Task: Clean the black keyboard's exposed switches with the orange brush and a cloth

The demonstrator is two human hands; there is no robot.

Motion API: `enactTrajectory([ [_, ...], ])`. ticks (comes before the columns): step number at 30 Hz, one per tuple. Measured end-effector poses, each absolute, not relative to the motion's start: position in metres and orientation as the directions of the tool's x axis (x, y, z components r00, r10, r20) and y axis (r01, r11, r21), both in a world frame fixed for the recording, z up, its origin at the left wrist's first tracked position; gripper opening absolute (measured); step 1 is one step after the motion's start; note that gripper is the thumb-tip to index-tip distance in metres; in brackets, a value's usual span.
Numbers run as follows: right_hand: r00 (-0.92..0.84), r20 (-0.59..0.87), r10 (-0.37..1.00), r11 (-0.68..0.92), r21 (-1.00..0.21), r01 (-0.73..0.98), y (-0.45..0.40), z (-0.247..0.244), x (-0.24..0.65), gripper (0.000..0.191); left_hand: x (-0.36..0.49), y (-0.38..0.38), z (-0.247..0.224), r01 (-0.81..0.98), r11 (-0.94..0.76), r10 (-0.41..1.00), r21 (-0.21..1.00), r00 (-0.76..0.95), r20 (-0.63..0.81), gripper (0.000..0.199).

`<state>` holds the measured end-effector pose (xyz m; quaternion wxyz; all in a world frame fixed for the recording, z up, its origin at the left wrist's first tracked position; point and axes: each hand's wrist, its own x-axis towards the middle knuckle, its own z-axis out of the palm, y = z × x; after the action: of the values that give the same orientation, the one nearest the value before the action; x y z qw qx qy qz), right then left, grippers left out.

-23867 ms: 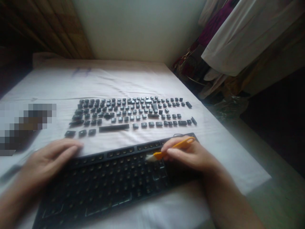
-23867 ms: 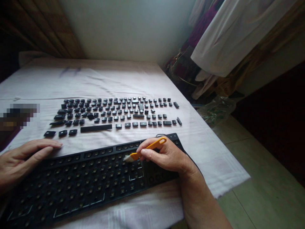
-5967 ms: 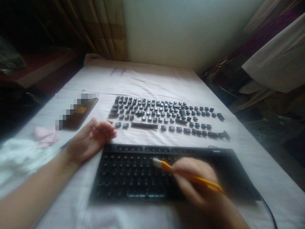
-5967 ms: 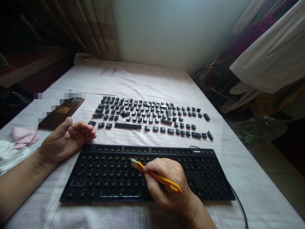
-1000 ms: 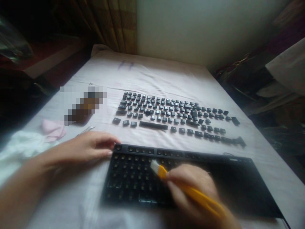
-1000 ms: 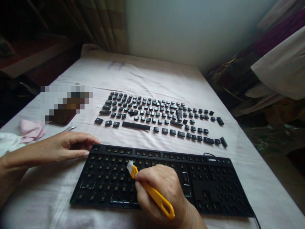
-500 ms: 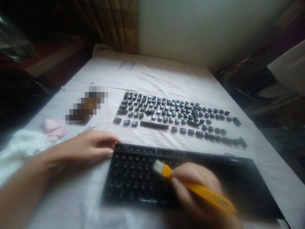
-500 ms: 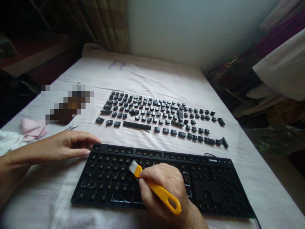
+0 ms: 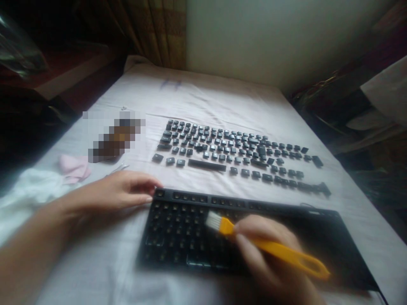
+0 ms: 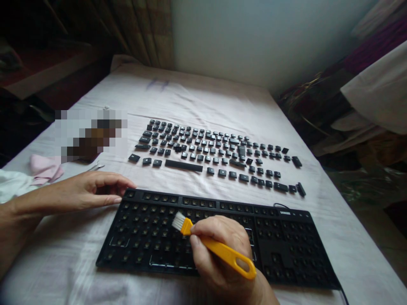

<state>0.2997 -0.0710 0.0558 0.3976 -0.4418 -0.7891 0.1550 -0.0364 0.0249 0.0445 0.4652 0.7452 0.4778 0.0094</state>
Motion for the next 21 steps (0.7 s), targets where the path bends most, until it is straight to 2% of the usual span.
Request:
enactTrajectory([
  [8,-0.386,0.505,0.772,0.634,-0.564,0.529,-0.0662,0.0545,0.2954,0.016,-0.0337,0.0264,0.045,0.706,-0.098,0.719,0.702,0.538,-0.44,0.035],
  [21,-0.369,0.507,0.779,0.626,-0.607,0.489,-0.0709,0.0538,0.2917,0.013,-0.0344,0.0252,0.0451,0.701,-0.095,0.731,0.706,0.531,-0.428,0.035],
])
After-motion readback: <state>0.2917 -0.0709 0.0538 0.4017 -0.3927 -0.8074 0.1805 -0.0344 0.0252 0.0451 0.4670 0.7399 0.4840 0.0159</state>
